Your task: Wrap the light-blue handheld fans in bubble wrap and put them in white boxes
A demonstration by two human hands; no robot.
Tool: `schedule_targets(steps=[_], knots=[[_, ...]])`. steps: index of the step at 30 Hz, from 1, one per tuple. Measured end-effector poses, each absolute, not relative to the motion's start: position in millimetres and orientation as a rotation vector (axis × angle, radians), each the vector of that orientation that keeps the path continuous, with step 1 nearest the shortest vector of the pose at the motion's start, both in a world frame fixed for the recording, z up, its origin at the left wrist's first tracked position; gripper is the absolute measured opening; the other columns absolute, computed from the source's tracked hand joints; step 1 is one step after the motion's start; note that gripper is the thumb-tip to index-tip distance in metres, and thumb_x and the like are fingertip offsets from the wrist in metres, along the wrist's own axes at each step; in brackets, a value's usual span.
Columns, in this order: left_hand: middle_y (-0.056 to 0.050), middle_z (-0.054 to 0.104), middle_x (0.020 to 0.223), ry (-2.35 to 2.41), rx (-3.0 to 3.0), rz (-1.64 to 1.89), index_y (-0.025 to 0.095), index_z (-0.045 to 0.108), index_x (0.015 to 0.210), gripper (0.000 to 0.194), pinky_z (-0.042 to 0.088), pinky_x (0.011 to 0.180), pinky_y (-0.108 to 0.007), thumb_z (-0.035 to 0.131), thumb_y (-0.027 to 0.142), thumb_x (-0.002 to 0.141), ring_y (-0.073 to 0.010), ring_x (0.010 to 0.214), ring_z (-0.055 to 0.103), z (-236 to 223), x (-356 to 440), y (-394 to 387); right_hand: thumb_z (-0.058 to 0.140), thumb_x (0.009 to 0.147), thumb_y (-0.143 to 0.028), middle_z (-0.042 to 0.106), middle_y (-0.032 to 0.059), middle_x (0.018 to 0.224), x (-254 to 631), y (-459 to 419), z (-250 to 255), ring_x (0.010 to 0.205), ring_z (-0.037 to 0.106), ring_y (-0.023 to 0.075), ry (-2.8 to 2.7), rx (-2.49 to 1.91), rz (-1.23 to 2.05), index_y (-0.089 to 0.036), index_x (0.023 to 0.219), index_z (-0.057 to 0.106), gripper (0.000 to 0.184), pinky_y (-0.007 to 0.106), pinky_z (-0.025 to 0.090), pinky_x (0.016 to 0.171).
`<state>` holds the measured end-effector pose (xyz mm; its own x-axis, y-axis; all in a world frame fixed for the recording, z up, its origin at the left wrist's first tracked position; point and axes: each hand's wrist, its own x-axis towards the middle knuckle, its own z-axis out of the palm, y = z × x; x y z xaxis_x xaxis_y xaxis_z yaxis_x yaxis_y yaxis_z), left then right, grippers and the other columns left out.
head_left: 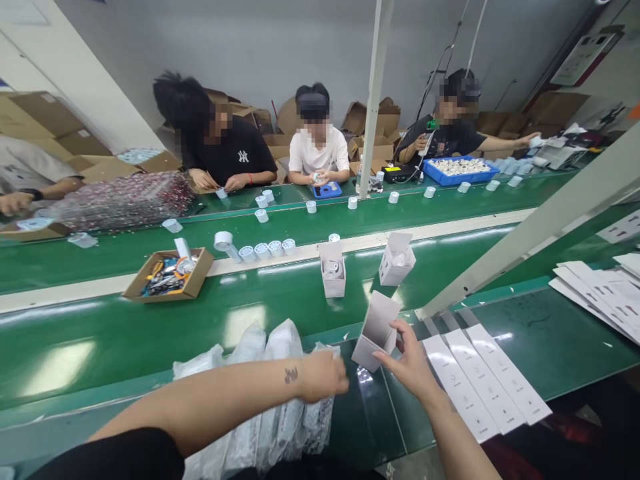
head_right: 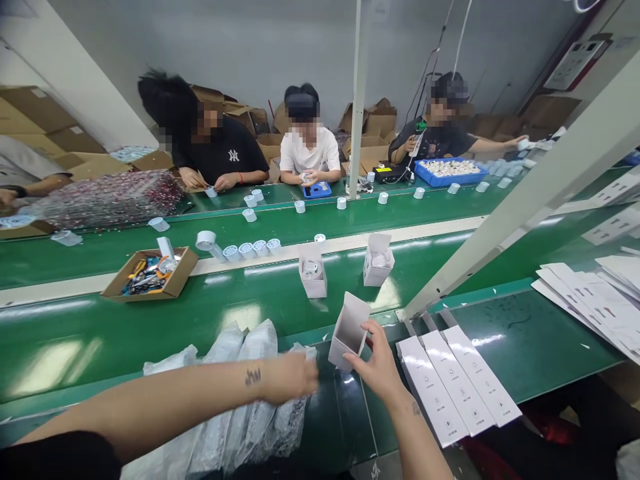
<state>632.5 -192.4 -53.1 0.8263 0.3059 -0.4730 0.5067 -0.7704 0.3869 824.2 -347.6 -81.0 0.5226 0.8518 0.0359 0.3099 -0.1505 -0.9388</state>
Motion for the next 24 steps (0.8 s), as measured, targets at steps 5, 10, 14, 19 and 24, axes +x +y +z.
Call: schedule_targets(steps=[5,10,14,19,24], knots=[[0.011,0.055,0.14,-0.902,2.923,-1.387,0.062,0.038,0.136,0.069,0.04,0.1,-0.069,0.054,0.047,0.071,-0.0296,0.139,0.038,-102.5,607.4,-239.3,0.071,0.073,-0.033,0.04,0.0124,0.143,823.7,-342.5,-80.6,0.133,0.042,0.0302,-1.078,-1.704,0.68,-0.027,0.119,0.045,0.053,0.047,0.047,0.101],[0.008,0.066,0.126,-0.622,2.996,-1.074,0.055,0.068,0.105,0.039,0.053,0.093,-0.056,0.06,0.03,0.076,-0.0281,0.125,0.056,-92.5,623.2,-238.8,0.071,0.073,-0.034,0.038,0.0119,0.144,828.0,-344.4,-84.3,0.131,0.044,0.0296,-1.049,-1.653,0.698,-0.027,0.123,0.042,0.058,0.045,0.05,0.098],[-0.007,0.073,0.099,-0.169,2.777,-0.477,0.027,0.071,0.095,0.036,0.056,0.085,-0.044,0.061,0.008,0.066,-0.0295,0.099,0.067,-29.7,617.8,-216.9,0.073,0.072,-0.032,0.041,0.0111,0.14,825.2,-342.6,-84.2,0.126,0.048,0.0293,-1.031,-1.628,0.705,-0.028,0.124,0.042,0.06,0.046,0.052,0.094],[-0.004,0.069,0.104,0.654,2.142,0.487,0.024,0.052,0.124,0.048,0.054,0.078,-0.032,0.065,0.034,0.079,-0.0219,0.09,0.067,45.9,606.6,-191.3,0.074,0.07,-0.025,0.048,0.0095,0.134,806.6,-328.6,-73.5,0.122,0.052,0.028,-1.24,-1.573,0.674,-0.027,0.118,0.044,0.056,0.045,0.052,0.094],[-0.003,0.066,0.093,0.996,1.859,1.067,0.019,0.05,0.116,0.04,0.053,0.069,-0.028,0.062,0.04,0.084,-0.0169,0.077,0.065,22.8,622.9,-191.2,0.075,0.069,-0.023,0.052,0.0095,0.129,796.2,-316.7,-74.0,0.117,0.056,0.0284,-1.377,-1.583,0.595,-0.026,0.118,0.044,0.058,0.046,0.052,0.094]])
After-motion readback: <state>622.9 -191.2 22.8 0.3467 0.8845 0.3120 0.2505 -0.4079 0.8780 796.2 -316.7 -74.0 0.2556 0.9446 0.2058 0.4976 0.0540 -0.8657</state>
